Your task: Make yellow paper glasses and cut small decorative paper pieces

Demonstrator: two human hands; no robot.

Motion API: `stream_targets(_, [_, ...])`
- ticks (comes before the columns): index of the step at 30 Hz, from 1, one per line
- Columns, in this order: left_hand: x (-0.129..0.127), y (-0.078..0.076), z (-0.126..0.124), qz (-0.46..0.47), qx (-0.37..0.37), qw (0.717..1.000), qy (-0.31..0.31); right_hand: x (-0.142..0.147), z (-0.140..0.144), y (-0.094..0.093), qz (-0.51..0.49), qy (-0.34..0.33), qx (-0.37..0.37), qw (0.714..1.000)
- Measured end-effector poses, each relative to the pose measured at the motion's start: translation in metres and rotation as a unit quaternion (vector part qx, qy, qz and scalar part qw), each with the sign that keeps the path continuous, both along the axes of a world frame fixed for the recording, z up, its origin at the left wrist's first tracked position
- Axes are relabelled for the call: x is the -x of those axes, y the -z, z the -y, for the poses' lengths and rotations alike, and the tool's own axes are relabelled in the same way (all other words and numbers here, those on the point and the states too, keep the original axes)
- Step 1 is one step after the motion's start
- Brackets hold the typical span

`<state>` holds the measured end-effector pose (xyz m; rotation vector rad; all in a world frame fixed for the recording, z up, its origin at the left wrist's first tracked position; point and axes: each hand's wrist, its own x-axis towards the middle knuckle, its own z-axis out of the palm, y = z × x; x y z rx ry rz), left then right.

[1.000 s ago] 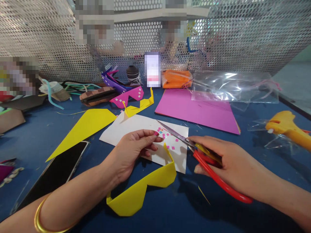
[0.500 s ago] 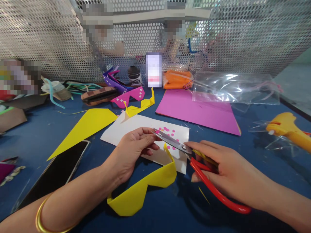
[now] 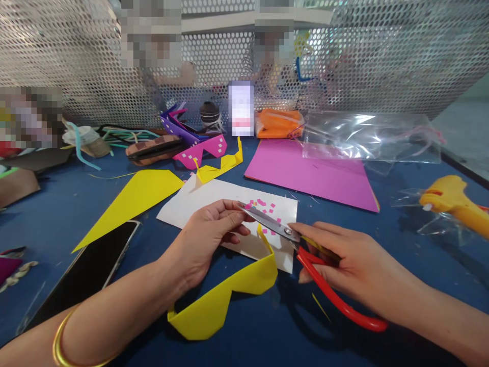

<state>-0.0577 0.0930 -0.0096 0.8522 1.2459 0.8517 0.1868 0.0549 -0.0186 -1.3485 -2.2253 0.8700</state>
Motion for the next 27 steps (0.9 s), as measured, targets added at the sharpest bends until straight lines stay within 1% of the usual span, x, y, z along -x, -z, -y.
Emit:
stream_targets(9, [-0.0001, -0.0002, 0.0011, 0.001, 0.009, 1.0, -0.001, -0.0016, -0.0009, 0.0016, -0.001, -0.001, 0.013, 1.0])
stream_targets(14, [-0.0008, -0.001, 0.0005, 0.004, 0.018, 1.0, 0.018, -0.0008, -0.0007, 0.0022, 0.005, 0.006, 0.004, 1.0])
stream_targets(21, [0.0005, -0.0007, -0.0004, 0.0, 0.009, 1.0, 0.016, 0.0026, 0.0009, -0.0028, 0.005, 0.022, 0.024, 0.999])
stream_targets(27, [0.0003, -0.0014, 0.0003, 0.002, 0.006, 1.0, 0.017, 0.0061, 0.0025, -0.0064, 0.018, 0.029, 0.025, 0.999])
